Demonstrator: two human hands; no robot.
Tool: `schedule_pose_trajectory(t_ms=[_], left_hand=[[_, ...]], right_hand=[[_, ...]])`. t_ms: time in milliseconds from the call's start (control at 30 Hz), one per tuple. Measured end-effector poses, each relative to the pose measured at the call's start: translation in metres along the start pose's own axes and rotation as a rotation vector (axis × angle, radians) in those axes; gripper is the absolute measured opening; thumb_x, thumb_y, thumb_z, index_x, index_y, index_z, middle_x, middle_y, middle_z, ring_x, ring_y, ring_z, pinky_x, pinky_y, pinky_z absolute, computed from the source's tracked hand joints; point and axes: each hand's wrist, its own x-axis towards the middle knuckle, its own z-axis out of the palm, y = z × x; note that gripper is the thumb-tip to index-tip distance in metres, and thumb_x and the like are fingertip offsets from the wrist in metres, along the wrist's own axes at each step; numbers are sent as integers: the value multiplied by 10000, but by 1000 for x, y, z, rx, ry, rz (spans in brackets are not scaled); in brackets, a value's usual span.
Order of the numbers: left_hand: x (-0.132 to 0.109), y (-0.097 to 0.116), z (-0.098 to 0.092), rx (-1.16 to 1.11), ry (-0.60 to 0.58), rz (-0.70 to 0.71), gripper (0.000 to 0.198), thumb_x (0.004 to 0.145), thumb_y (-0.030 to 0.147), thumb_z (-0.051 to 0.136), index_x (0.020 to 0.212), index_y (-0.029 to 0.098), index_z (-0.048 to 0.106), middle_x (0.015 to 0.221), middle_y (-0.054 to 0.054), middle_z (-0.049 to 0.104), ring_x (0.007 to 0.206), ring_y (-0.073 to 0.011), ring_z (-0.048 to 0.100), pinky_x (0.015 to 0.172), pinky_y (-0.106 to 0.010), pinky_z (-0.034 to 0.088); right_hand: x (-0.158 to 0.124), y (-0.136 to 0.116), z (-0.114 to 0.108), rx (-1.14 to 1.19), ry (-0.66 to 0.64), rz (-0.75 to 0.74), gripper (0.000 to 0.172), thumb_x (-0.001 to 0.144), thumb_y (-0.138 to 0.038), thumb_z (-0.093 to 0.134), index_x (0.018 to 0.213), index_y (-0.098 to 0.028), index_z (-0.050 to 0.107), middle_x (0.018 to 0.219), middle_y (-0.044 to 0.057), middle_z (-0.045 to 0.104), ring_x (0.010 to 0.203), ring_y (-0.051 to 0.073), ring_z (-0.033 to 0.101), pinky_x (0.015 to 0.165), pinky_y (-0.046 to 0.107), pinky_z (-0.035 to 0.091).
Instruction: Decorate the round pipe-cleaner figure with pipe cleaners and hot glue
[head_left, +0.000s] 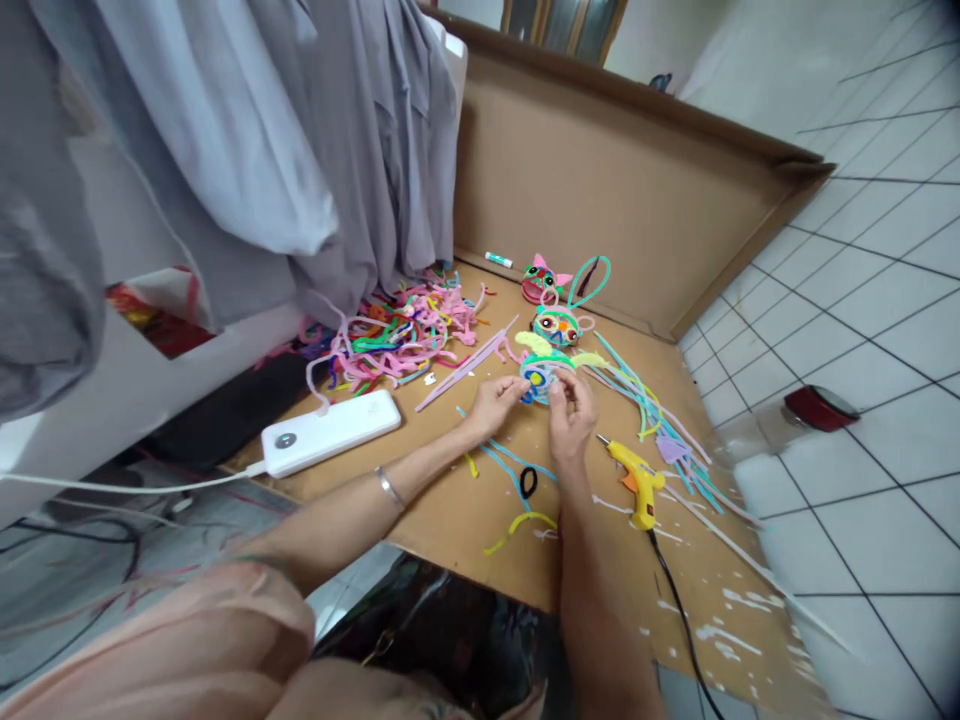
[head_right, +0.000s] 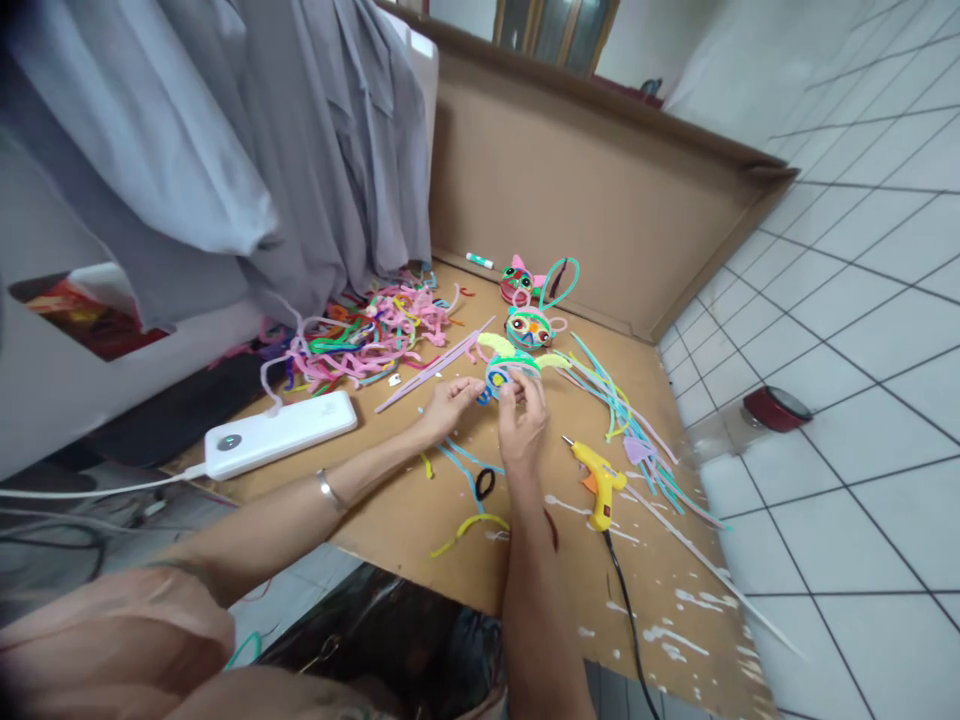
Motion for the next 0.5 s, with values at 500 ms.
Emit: schedule_pose_trajectory(t_ms=[500], left_hand=[[-10,4,-9,271,-321,176,426,869,555,497,695,202,663,662,-27,643,623,-152,562,661,-263,411]], right_hand=[[-1,10,-1,-403,156,168,381,961,-403,286,761,-215,549,737,76,624,699,201,537,660,309,392]])
